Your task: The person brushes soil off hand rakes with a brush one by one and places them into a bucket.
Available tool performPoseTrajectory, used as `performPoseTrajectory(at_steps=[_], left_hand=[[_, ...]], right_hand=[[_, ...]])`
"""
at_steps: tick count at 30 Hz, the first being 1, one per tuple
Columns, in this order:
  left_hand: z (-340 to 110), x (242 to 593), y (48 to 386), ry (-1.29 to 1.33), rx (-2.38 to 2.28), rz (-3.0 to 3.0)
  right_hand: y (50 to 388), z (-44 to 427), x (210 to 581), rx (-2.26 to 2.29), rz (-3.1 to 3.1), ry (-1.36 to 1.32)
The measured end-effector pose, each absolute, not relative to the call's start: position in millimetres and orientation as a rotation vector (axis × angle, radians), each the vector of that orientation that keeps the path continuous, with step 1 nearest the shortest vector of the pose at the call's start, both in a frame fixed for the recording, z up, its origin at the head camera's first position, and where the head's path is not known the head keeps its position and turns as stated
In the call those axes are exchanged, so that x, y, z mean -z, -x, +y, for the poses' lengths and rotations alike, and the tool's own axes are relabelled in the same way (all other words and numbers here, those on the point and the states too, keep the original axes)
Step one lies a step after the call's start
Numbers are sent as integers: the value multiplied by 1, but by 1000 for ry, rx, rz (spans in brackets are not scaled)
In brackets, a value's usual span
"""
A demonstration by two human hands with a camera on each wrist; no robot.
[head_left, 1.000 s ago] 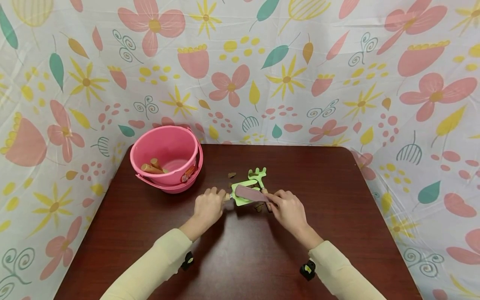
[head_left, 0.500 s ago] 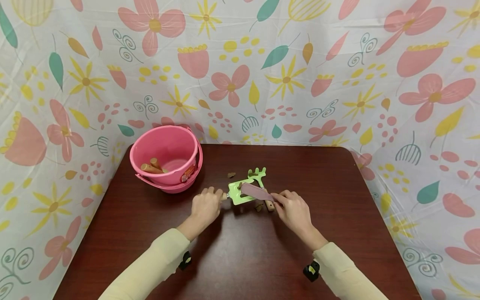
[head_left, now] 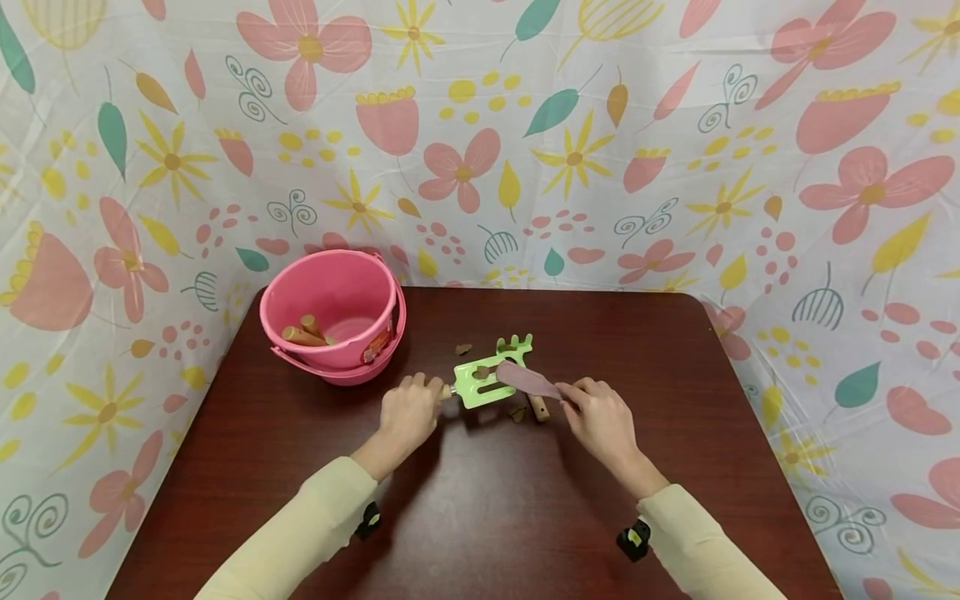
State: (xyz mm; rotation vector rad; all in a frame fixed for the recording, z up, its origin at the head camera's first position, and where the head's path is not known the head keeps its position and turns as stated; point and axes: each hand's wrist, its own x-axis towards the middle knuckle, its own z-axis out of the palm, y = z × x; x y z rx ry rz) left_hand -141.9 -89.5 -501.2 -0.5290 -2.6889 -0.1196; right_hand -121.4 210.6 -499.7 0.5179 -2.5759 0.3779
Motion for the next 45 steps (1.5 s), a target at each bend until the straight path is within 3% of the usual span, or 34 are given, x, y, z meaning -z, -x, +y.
performPoseTrajectory(at_steps=[22, 45], left_hand=[[-81, 502, 142, 560, 119, -2713], [-82, 501, 141, 557, 108, -2655]], right_hand=[[123, 167, 498, -412, -2532, -619], [124, 183, 498, -393, -2585, -557]])
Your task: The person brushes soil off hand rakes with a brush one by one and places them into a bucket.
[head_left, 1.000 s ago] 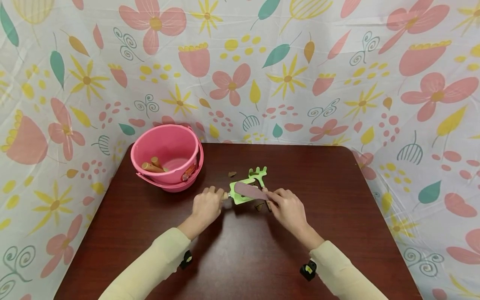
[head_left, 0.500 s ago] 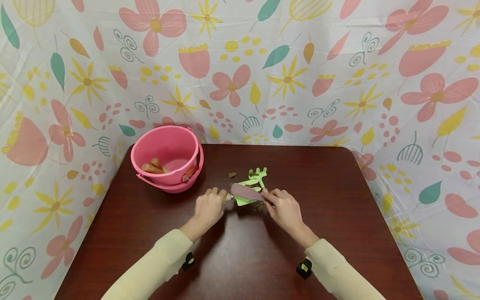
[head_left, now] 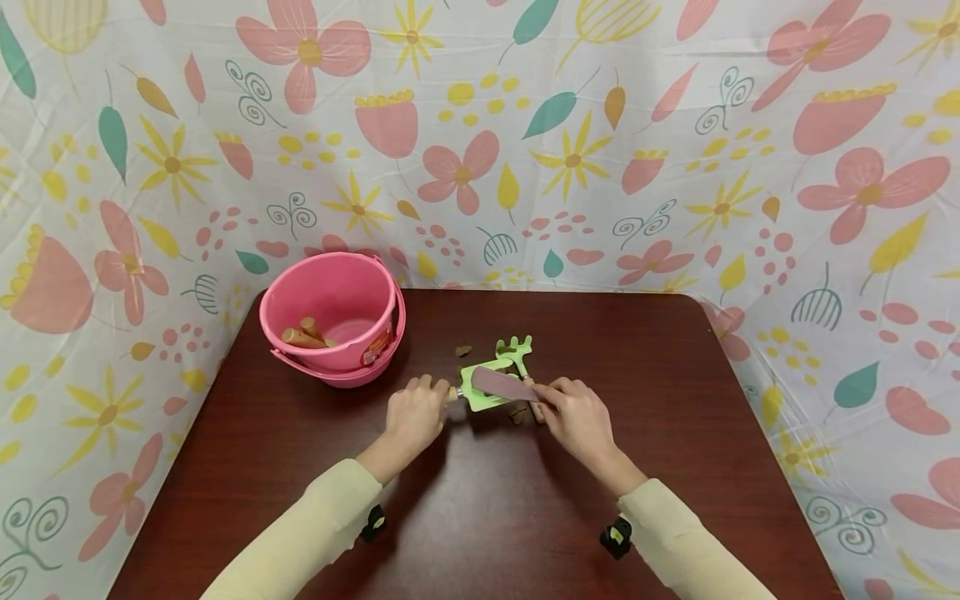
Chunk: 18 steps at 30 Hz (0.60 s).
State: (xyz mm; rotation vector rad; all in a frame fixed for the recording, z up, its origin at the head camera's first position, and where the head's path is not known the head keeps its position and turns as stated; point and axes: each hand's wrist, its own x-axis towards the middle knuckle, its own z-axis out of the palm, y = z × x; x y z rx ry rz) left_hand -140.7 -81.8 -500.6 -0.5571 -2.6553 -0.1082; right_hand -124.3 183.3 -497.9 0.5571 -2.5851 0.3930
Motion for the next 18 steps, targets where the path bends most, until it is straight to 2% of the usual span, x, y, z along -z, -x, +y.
performPoseTrajectory(at_steps=[18], left_hand=[[-92, 501, 140, 524, 140, -2697]], right_hand=[[125, 208, 502, -398, -2584, -502]])
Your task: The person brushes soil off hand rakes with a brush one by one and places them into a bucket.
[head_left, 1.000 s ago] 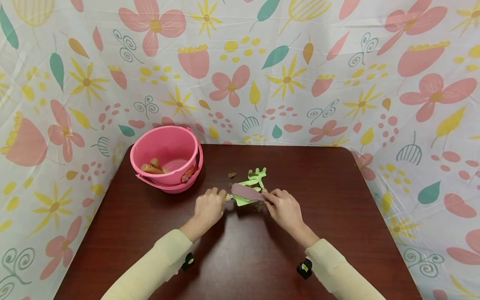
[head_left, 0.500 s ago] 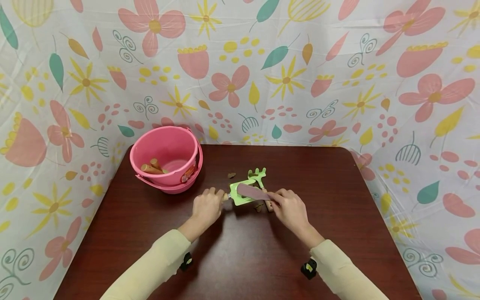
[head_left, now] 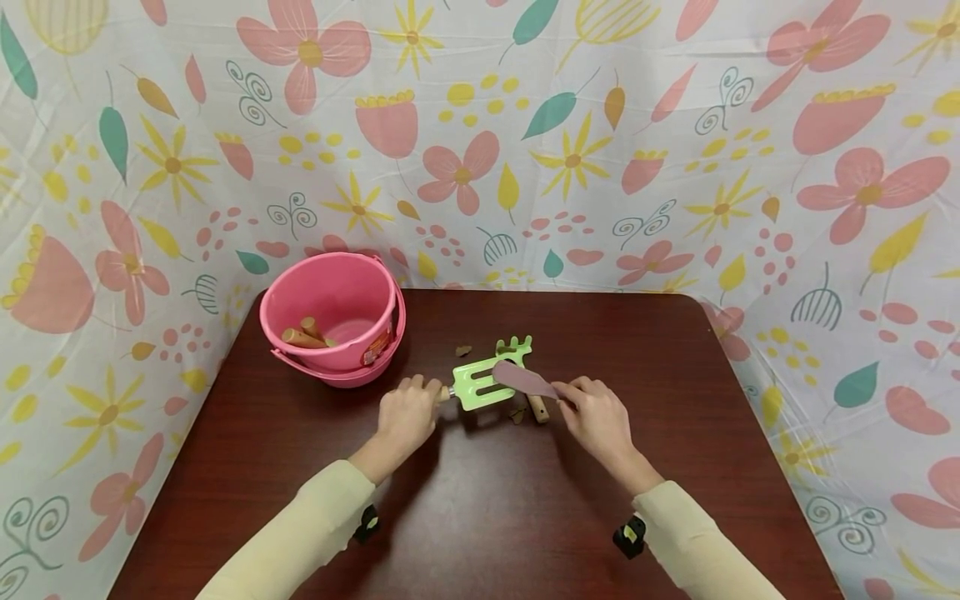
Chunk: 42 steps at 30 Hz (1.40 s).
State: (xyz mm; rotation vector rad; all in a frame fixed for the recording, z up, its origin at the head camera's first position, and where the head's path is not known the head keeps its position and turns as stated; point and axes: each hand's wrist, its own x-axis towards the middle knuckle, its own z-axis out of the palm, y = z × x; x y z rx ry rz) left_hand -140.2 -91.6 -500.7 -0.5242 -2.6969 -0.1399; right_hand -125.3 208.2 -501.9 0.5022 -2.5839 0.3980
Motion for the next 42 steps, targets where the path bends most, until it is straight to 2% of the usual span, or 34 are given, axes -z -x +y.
performPoseTrajectory(at_steps=[31, 42], left_hand=[[-103, 491, 149, 541, 77, -2612], [-102, 479, 150, 414, 326, -2913]], right_hand=[[121, 237, 503, -410, -2603, -383], [119, 237, 502, -456, -2578, -351]])
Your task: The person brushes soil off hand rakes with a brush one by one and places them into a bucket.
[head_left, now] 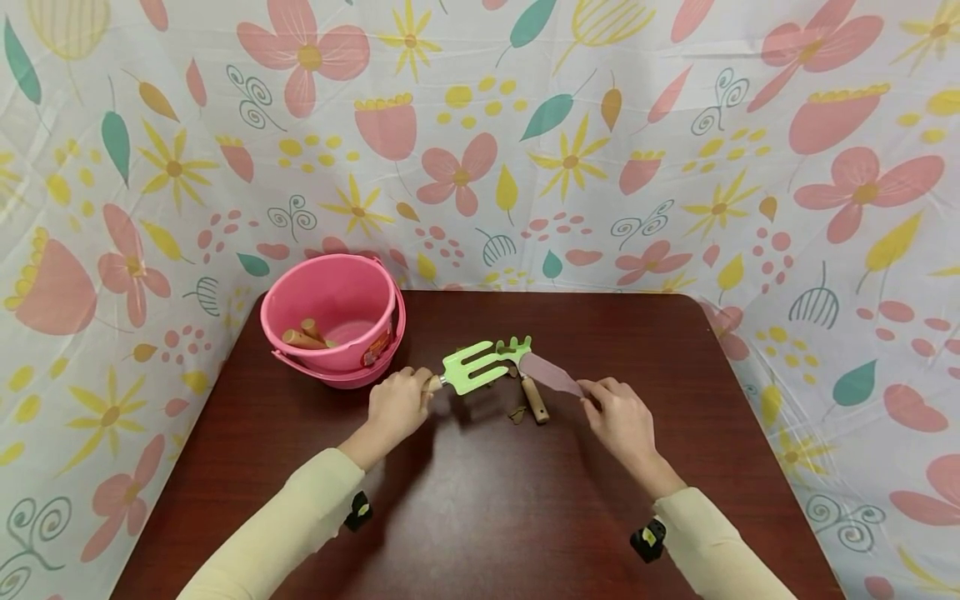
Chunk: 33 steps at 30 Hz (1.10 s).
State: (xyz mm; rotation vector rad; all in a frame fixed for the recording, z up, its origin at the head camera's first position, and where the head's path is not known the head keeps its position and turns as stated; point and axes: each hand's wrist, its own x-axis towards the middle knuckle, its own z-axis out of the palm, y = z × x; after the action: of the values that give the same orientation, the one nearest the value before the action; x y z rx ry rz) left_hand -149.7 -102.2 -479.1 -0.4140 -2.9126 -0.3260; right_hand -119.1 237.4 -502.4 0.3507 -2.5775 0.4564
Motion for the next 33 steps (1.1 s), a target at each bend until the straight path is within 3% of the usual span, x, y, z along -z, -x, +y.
performPoseTrajectory(at_steps=[16, 33], left_hand=[[-98, 486, 156, 168, 1144, -3089], [-88, 503, 152, -123, 2341, -2761]], right_hand=[[119, 231, 500, -566, -2584, -246], [119, 223, 499, -664, -2566, -213]])
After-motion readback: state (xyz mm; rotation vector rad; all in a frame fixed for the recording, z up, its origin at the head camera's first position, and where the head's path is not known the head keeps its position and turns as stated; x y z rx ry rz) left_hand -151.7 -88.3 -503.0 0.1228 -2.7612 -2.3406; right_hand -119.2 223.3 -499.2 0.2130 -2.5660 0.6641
